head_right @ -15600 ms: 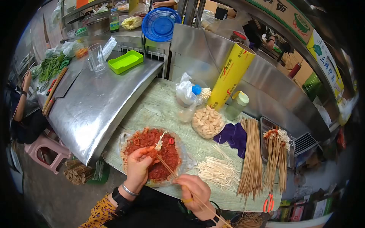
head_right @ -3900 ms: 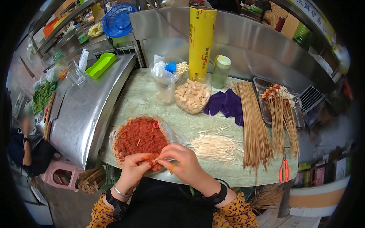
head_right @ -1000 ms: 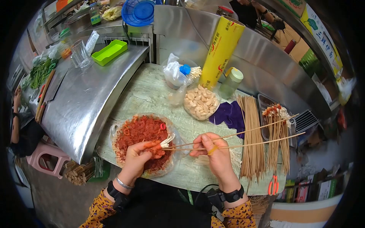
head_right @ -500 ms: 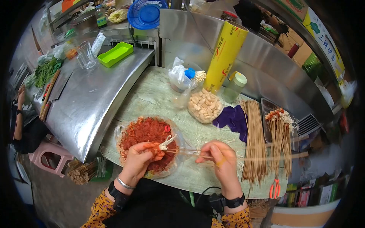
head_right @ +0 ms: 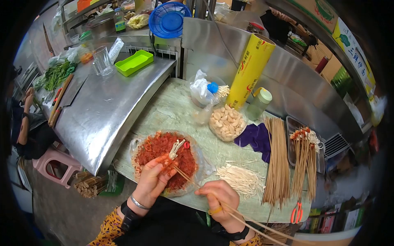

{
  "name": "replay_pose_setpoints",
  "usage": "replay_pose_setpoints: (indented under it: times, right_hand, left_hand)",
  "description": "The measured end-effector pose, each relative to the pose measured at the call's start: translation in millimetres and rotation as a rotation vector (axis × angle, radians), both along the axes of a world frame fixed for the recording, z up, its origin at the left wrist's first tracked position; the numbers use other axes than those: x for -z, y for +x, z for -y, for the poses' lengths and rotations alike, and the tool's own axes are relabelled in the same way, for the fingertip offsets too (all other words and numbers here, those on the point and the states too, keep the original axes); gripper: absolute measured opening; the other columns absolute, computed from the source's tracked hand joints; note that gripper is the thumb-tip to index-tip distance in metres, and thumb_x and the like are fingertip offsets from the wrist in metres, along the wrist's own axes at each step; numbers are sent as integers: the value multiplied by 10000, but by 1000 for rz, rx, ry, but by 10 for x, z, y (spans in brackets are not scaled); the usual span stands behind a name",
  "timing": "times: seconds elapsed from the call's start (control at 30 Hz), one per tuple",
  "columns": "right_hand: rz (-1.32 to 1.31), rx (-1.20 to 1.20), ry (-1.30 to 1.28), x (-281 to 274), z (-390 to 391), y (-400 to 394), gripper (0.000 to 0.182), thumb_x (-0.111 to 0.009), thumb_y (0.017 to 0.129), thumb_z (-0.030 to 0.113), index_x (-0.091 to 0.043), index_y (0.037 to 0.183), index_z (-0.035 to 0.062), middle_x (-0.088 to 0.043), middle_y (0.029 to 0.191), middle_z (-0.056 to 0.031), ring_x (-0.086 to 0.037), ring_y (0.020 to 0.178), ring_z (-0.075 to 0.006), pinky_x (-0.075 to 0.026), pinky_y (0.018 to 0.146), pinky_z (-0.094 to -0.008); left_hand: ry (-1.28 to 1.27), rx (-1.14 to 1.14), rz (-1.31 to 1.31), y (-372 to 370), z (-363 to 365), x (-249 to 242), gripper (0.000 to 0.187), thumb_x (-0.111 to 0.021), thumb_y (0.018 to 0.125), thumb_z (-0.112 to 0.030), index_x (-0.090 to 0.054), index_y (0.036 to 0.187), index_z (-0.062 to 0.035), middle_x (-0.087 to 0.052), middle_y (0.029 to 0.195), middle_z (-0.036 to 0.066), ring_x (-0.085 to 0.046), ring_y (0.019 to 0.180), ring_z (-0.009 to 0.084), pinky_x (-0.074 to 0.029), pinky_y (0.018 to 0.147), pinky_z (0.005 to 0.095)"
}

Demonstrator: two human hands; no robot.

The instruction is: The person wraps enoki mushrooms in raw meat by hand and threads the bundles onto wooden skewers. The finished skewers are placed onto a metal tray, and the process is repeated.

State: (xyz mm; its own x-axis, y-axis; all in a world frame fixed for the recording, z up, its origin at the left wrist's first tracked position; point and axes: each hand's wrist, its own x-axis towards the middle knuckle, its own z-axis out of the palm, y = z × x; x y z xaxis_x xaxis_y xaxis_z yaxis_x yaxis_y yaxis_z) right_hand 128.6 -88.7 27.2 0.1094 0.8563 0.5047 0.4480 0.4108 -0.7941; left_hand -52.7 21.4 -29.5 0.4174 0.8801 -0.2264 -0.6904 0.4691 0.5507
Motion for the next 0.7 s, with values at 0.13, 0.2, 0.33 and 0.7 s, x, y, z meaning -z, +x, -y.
replay_pose_setpoints:
  times: [0.13,0.2,0.33,0.7]
  right_hand:
    - [140,-33,49,27,2,-55,244,-498,934,197,-637,874,5,-625,821,-117,-618,737,-207,-494,639,-284]
    - [186,-44,76,41,-20,-63,164,-547,883,142,-648,876,14,-625,838,-114,-616,716,-220,-496,618,-286]
    - [251,-57,110,-3,-60,-133,96,-624,799,55,-659,883,25,-621,857,-109,-615,680,-240,-503,583,-298]
    - [394,-4,168,-36,-209,-321,160,-650,742,40,-635,901,25,-607,858,-101,-610,679,-245,-493,569,-313]
  left_hand:
    - [-41,20,26,-11,-14,14,265,-440,896,18,-507,1151,55,-597,1081,152,-608,1004,289,-545,813,368]
    - [-38,19,11,-13,-13,28,266,-436,897,19,-506,1150,56,-597,1082,153,-607,1008,293,-544,814,366]
    - [-13,-3,-22,19,9,43,254,-437,896,16,-514,1136,48,-600,1074,153,-611,1003,297,-542,816,360]
    - [118,-140,-186,125,28,94,242,-433,881,50,-545,1096,56,-612,1044,149,-624,971,301,-540,823,361]
